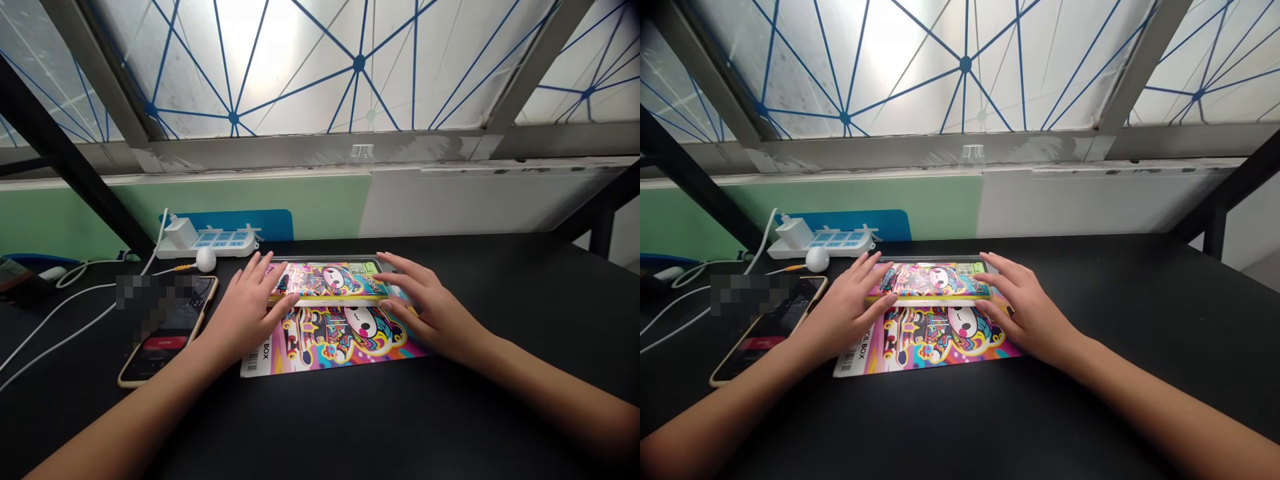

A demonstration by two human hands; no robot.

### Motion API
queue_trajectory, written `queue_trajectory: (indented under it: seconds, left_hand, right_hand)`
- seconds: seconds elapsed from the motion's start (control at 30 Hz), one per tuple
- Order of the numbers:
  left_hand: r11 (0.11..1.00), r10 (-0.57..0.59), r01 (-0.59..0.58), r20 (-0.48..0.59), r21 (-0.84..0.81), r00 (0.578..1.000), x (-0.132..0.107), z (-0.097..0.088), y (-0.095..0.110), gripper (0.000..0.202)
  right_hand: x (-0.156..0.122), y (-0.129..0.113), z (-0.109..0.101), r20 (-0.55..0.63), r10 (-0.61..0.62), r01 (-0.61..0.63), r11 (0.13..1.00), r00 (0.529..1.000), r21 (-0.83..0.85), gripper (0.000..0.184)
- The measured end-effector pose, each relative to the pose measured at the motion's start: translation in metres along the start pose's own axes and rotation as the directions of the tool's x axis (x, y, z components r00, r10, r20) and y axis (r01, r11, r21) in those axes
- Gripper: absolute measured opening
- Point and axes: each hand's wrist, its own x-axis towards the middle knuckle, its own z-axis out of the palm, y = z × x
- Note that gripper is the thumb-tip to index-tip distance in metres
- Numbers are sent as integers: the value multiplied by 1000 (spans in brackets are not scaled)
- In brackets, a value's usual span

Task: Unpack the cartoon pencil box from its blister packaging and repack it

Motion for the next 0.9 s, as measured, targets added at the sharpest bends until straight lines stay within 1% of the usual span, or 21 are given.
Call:
queue_trajectory:
  seconds: [0.07,0.13,0.2,0.27,0.33,0.4,0.43,0.5,0.57,0.63,0.67,0.73,0.8,0.83,0.9]
  left_hand:
    - [997,50,-50,-10,56,999,-1,-1,1,66]
    - [993,84,-82,-17,88,996,-2,-3,2,64]
    - [988,108,-105,-18,109,994,-2,-4,3,63]
    - [984,121,-119,-10,133,993,-2,-4,3,62]
    - [979,127,-126,4,160,992,-1,-3,4,61]
    - [976,120,-124,33,179,992,0,-1,5,60]
    - [976,109,-117,54,183,993,0,0,5,60]
    - [978,71,-88,94,187,993,1,1,5,61]
    - [979,31,-53,116,195,993,2,1,5,60]
    - [978,9,-32,115,205,993,1,1,4,57]
    - [978,4,-27,109,208,994,1,0,3,56]
    - [976,-5,-16,94,219,996,1,0,2,56]
    - [971,-24,3,85,240,996,0,0,0,58]
    - [967,-36,13,83,253,996,0,0,0,59]
    - [961,-54,30,78,276,995,0,1,0,60]
  right_hand:
    - [-1,-11,-3,-33,-125,126,992,992,16,30]
    - [-2,-25,-4,-18,-256,257,965,967,61,30]
    - [-4,-39,-2,53,-361,353,927,931,125,30]
    - [-4,-50,2,188,-409,377,907,893,186,38]
    - [-4,-55,5,354,-376,316,923,856,218,57]
    - [-2,-56,6,492,-296,208,952,819,226,76]
    - [-2,-56,6,537,-259,156,961,803,230,82]
    - [-1,-54,5,583,-216,84,966,784,244,87]
    - [-1,-54,3,593,-207,63,965,778,255,88]
    - [-2,-56,1,573,-207,68,965,793,254,86]
    - [-2,-57,0,557,-206,72,965,805,253,81]
    - [-1,-59,0,521,-186,57,966,833,253,66]
    - [-1,-58,1,494,-128,13,973,860,229,54]
    - [-1,-58,2,484,-88,-13,980,870,200,52]
    - [-2,-56,4,465,-1,-63,991,885,122,55]
